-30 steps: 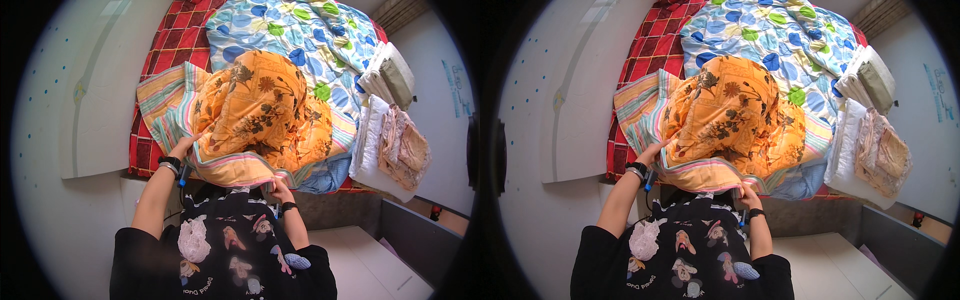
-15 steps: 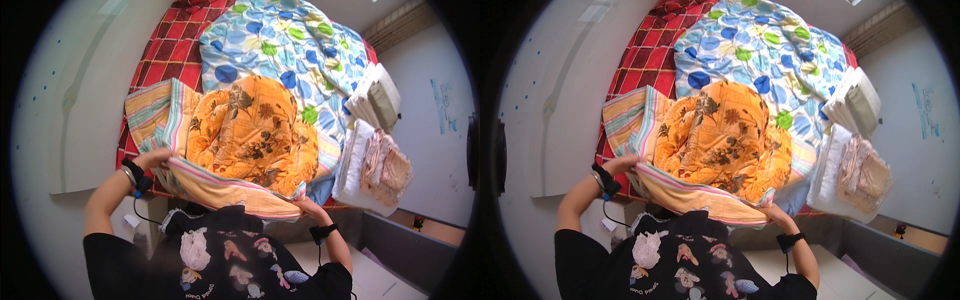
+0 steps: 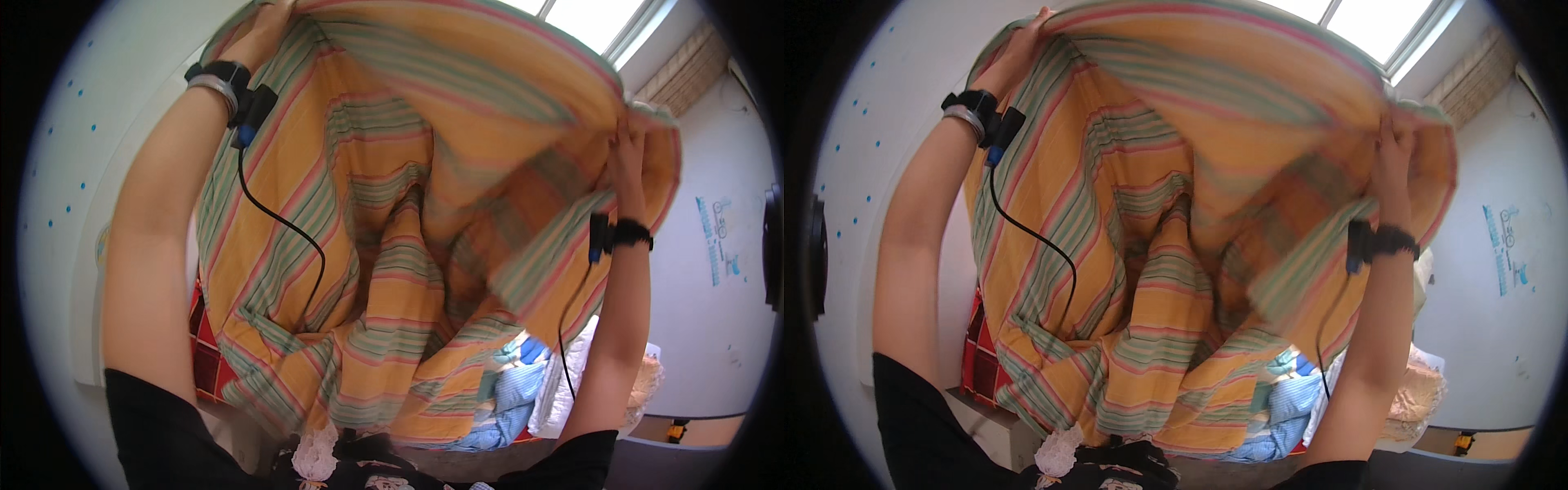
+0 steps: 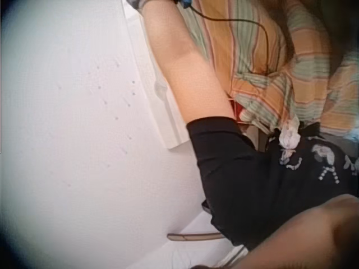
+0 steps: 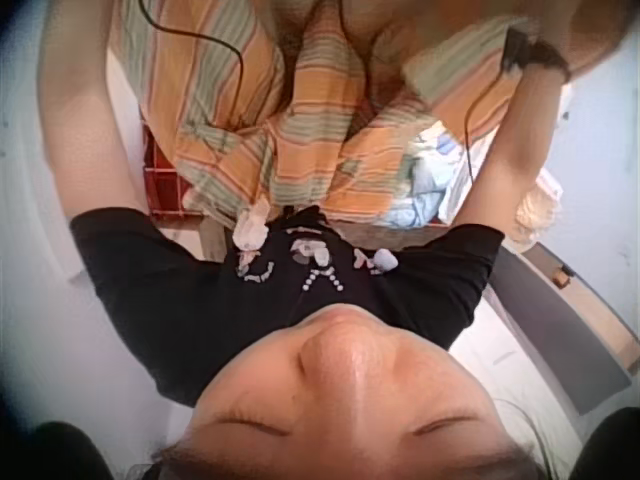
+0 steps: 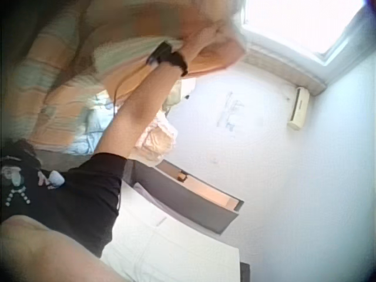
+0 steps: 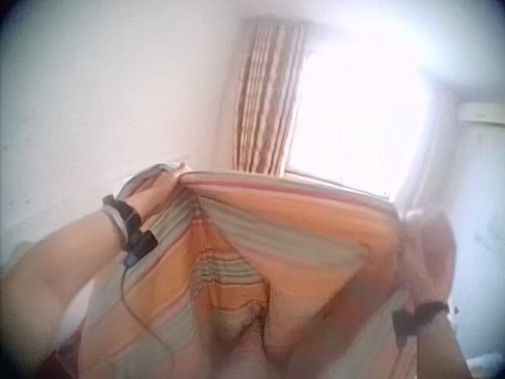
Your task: Folding a green sheet and spreading a quilt on a bed.
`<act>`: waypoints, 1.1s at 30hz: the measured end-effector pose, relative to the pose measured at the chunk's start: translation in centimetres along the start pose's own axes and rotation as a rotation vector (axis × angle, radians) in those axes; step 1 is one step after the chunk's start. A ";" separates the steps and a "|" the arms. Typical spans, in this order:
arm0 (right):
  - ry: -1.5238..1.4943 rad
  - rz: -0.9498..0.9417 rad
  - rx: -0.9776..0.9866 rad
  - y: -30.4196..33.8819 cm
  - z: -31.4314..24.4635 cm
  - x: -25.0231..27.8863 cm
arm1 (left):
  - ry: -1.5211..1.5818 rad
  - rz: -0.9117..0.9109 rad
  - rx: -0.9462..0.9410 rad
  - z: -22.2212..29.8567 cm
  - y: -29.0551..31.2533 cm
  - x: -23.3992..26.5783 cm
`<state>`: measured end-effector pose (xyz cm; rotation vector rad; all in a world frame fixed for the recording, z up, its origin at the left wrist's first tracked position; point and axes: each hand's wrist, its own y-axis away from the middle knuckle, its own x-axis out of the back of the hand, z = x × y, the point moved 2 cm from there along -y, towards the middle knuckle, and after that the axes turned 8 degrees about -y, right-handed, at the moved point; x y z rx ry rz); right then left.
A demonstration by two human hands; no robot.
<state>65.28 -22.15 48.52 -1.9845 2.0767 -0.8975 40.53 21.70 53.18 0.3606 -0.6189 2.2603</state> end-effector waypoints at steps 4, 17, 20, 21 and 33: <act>-0.241 -0.308 -0.130 3.0 3.2 -8.4 | 0.012 -0.227 -0.168 -11.6 -1.9 -4.2; 0.147 -0.503 -0.593 58.3 24.6 -1.4 | -0.557 -1.082 0.502 -37.9 50.6 1.4; 0.114 -0.408 -1.042 68.4 26.6 0.3 | -0.700 -0.777 0.606 -39.7 58.5 3.4; 0.079 -0.569 -1.140 68.4 23.3 -1.3 | -0.658 -0.783 0.693 -40.3 61.5 4.6; -0.560 -0.068 -1.757 75.2 21.0 -3.3 | -0.528 -0.654 0.698 -36.0 68.4 1.5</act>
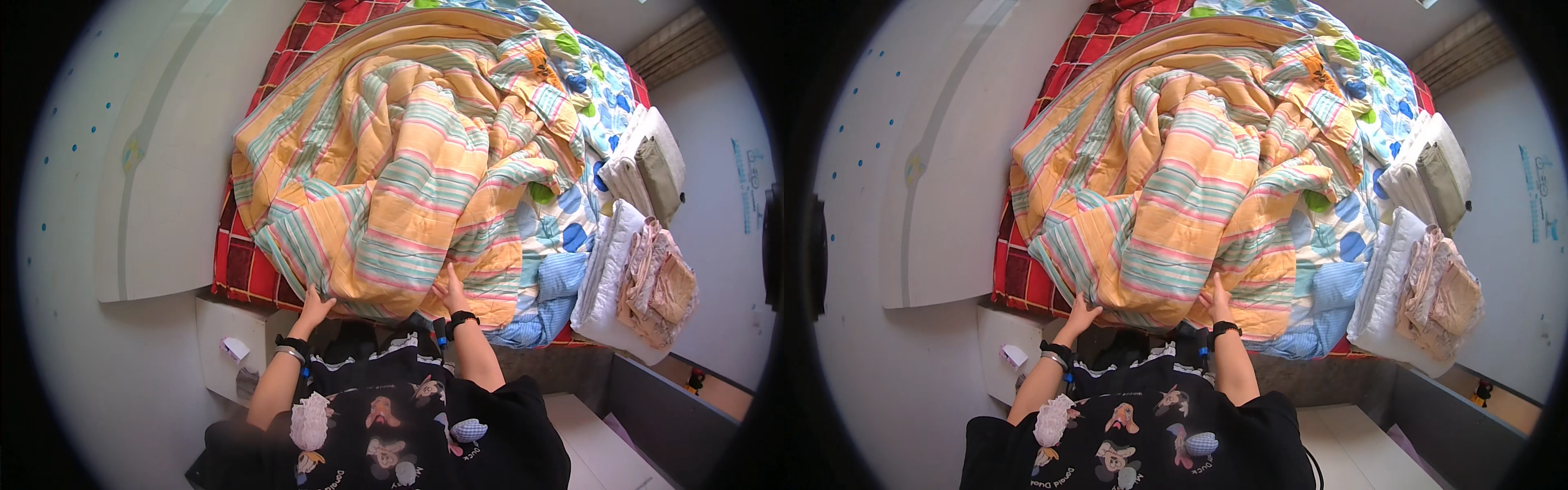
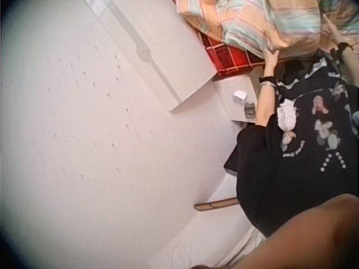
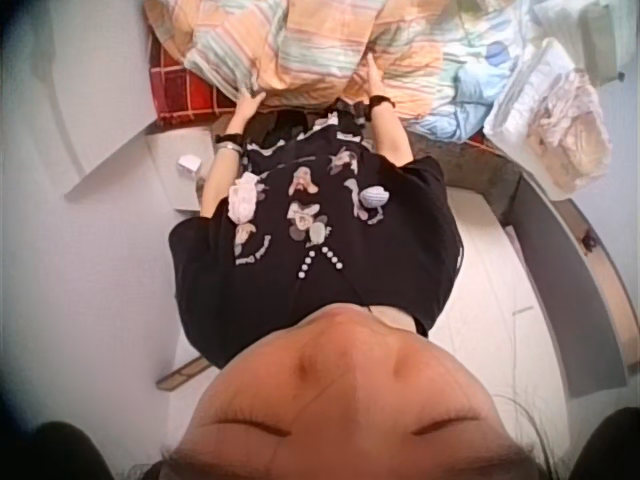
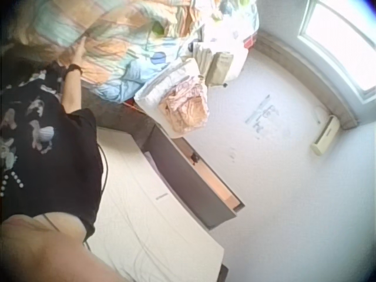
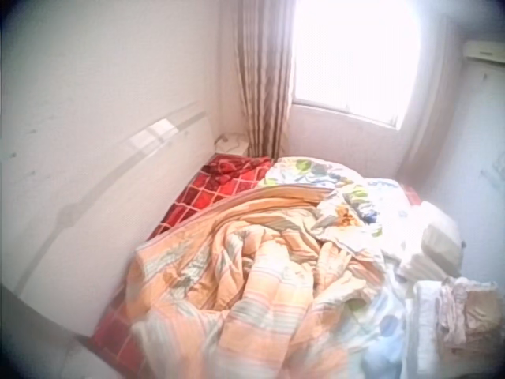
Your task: Folding a green sheet and spreading a quilt on a bed.
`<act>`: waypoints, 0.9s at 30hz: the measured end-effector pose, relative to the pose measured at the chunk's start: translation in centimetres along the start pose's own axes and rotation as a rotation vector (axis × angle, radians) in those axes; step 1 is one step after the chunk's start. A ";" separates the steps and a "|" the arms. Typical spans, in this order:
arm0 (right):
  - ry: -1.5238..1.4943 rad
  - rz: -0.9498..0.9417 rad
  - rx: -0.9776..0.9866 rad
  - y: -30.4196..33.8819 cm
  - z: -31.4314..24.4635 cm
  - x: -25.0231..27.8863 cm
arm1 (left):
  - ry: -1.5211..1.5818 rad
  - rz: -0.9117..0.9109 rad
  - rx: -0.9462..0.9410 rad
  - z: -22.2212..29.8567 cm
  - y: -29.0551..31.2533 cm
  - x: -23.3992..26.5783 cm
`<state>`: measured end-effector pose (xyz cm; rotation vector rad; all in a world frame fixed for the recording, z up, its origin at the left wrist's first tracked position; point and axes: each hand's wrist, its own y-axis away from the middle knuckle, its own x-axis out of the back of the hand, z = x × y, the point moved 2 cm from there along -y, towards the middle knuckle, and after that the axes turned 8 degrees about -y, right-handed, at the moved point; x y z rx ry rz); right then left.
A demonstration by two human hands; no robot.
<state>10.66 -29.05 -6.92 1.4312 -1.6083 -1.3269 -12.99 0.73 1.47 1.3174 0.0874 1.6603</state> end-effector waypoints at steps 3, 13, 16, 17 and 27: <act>0.004 0.102 0.018 -0.4 -1.0 1.0 | 0.090 0.051 0.096 -0.3 0.6 -0.2; 0.578 0.246 0.631 2.0 -4.2 2.3 | 0.188 0.037 0.125 -2.3 4.5 -1.2; 0.323 0.115 0.625 6.1 -11.7 6.3 | 0.169 0.046 0.158 -1.9 5.0 0.1; 0.439 0.071 0.686 12.3 -16.2 5.4 | 0.184 0.048 0.132 -1.9 4.8 0.7; 0.349 0.400 1.378 12.3 -33.4 12.1 | 0.230 0.058 -0.298 8.8 -0.1 0.0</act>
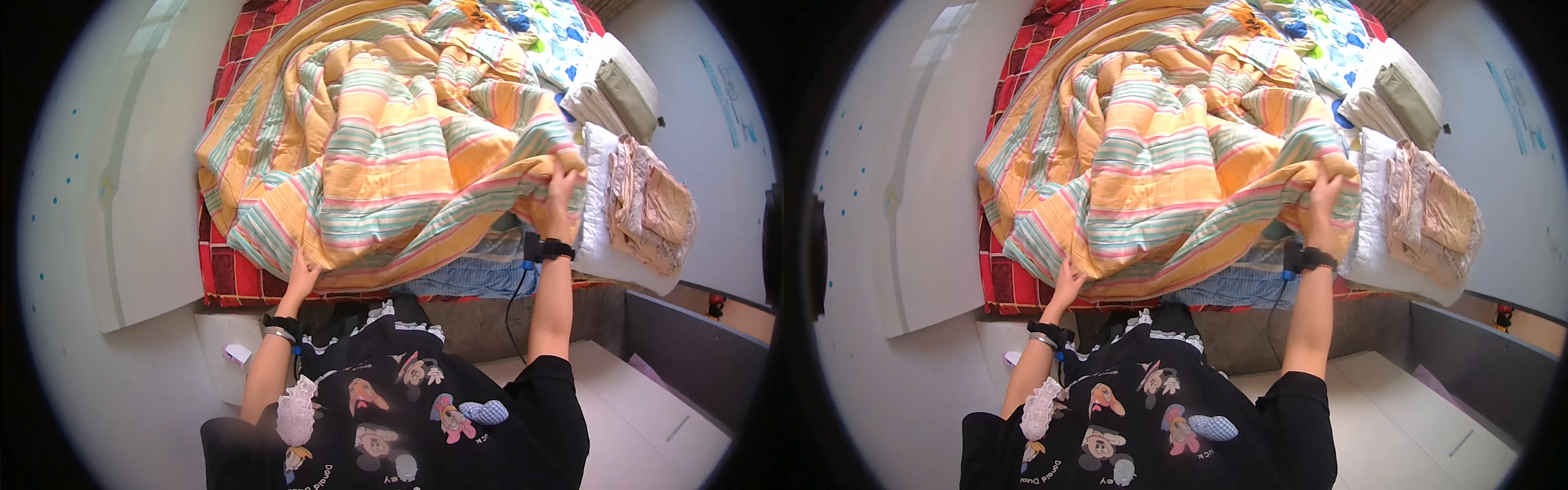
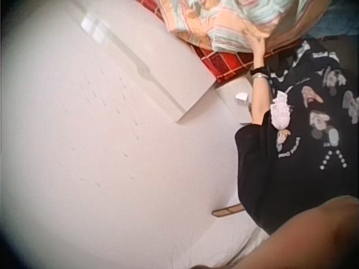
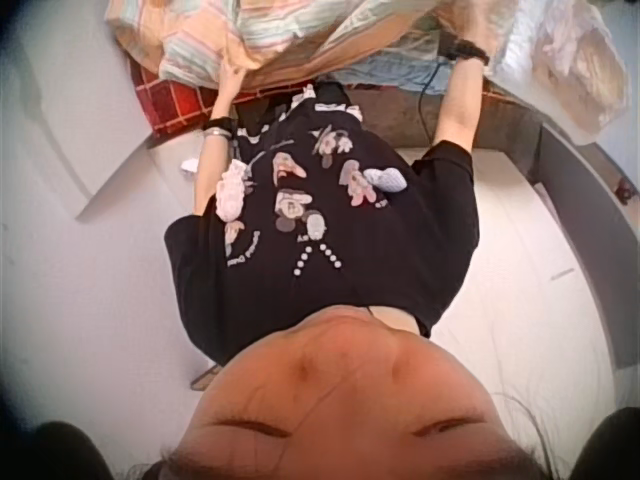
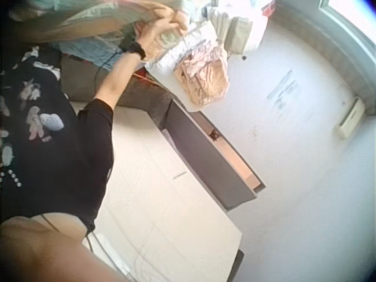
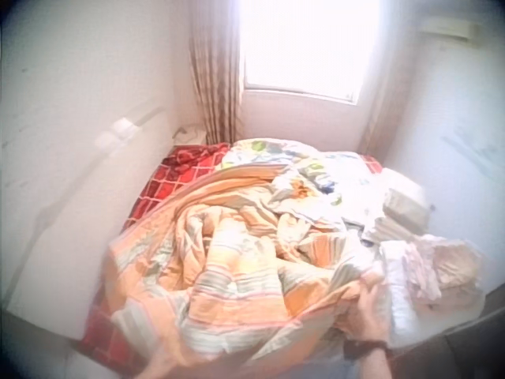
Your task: Folding a green sheet and spreading a quilt on a bed.
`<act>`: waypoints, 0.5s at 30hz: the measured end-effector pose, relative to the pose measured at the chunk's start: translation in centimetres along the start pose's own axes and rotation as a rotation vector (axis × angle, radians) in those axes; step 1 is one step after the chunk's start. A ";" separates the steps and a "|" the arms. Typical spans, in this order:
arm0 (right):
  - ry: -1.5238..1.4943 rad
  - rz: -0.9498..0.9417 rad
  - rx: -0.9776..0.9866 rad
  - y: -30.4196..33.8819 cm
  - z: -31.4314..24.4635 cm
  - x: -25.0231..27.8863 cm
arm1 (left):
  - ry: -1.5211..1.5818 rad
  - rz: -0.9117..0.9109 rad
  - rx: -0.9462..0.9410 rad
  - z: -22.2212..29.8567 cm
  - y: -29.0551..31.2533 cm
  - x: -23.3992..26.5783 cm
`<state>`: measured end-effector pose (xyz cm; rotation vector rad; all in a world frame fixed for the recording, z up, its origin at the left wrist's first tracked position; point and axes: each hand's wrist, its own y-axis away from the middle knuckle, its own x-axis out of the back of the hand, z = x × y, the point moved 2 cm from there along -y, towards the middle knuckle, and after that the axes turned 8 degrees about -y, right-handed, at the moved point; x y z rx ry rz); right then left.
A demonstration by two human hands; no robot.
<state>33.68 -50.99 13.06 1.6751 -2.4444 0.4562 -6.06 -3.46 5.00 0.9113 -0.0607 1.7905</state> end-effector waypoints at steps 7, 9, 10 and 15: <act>0.021 -0.349 -0.832 17.6 19.7 2.7 | -0.179 -0.094 0.021 0.5 0.1 -2.8; -0.023 -0.287 -1.148 22.8 21.4 3.9 | -0.192 -0.098 0.016 0.9 0.7 -3.1; -0.051 -0.190 -1.232 24.6 21.5 3.9 | -0.204 -0.086 0.009 1.2 0.8 -3.1; -0.235 0.116 -1.207 23.5 24.2 4.8 | -0.269 -0.123 0.076 0.7 1.0 -3.4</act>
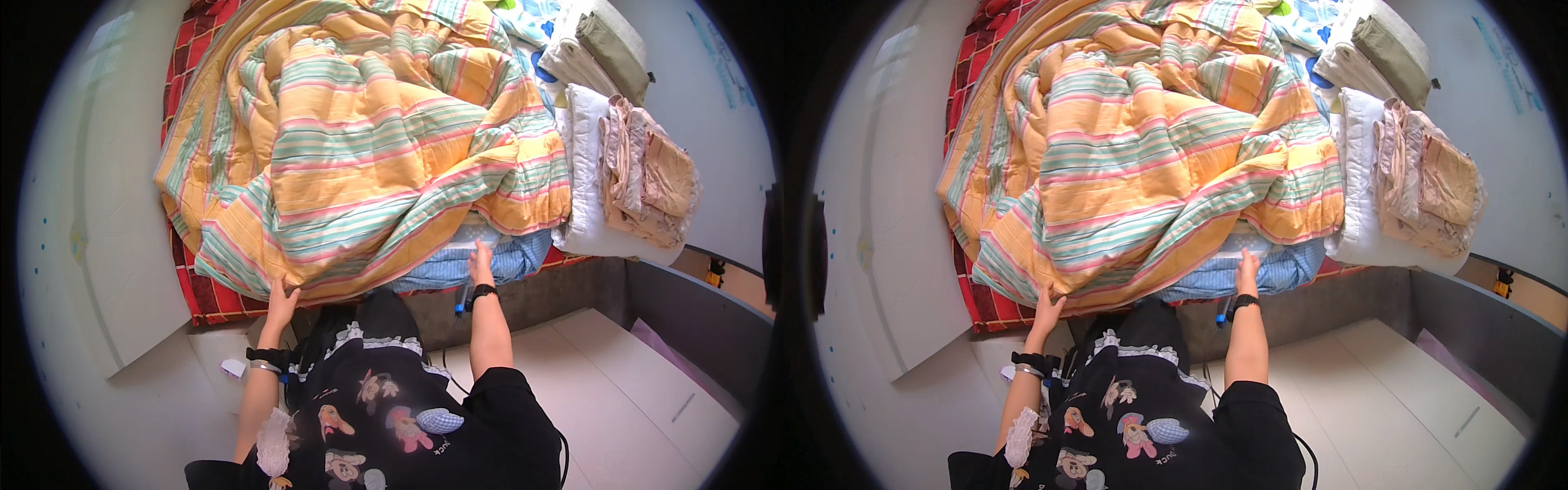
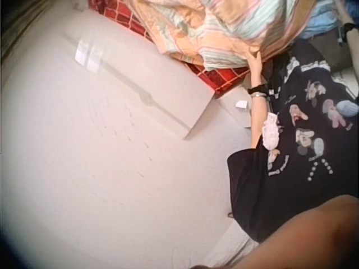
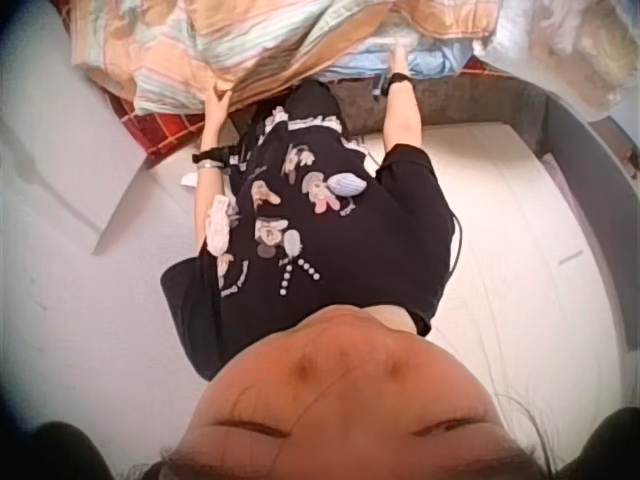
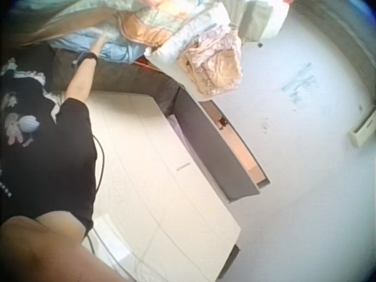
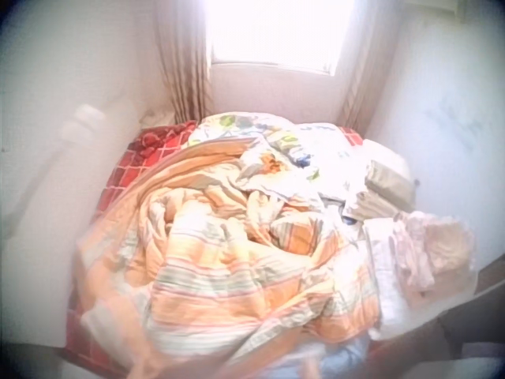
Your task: Folding a green sheet and spreading a quilt on a bed.
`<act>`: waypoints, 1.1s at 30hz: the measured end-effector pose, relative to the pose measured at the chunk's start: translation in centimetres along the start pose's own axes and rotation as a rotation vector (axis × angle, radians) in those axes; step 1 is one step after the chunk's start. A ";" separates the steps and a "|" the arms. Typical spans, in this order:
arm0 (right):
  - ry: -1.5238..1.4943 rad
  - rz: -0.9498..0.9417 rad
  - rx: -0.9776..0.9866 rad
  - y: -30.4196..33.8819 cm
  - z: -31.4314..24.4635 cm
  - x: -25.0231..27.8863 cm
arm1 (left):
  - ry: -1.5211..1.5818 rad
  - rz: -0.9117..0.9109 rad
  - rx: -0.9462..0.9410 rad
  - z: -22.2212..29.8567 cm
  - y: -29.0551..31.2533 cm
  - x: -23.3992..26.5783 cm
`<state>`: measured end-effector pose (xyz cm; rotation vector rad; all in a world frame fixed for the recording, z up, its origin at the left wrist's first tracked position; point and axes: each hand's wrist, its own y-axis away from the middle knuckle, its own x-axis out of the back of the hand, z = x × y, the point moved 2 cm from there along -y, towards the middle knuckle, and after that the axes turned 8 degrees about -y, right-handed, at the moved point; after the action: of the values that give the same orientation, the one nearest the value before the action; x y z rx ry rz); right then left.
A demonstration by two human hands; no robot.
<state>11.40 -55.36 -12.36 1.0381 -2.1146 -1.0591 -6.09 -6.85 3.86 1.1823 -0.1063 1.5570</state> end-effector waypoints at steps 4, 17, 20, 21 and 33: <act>-0.157 0.090 0.213 -7.5 -4.8 2.1 | 0.036 -0.011 0.057 -0.3 0.1 -0.4; -0.361 -0.356 0.412 -6.4 -11.9 0.8 | 0.026 0.054 0.072 0.3 2.2 -1.3; -0.373 -0.195 0.293 -0.6 -14.4 -3.5 | 0.061 0.012 0.111 2.1 2.5 -0.5; -0.283 -0.212 0.419 1.0 -15.2 -3.6 | 0.069 0.007 0.088 4.2 2.0 -0.3; 0.440 -0.926 0.821 33.3 -11.9 -10.5 | 0.031 -0.069 -0.581 25.5 2.4 -4.3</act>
<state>12.89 -38.53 20.46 2.5103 -1.6657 -0.1563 7.05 -26.47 14.56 0.6933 -0.4599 1.3534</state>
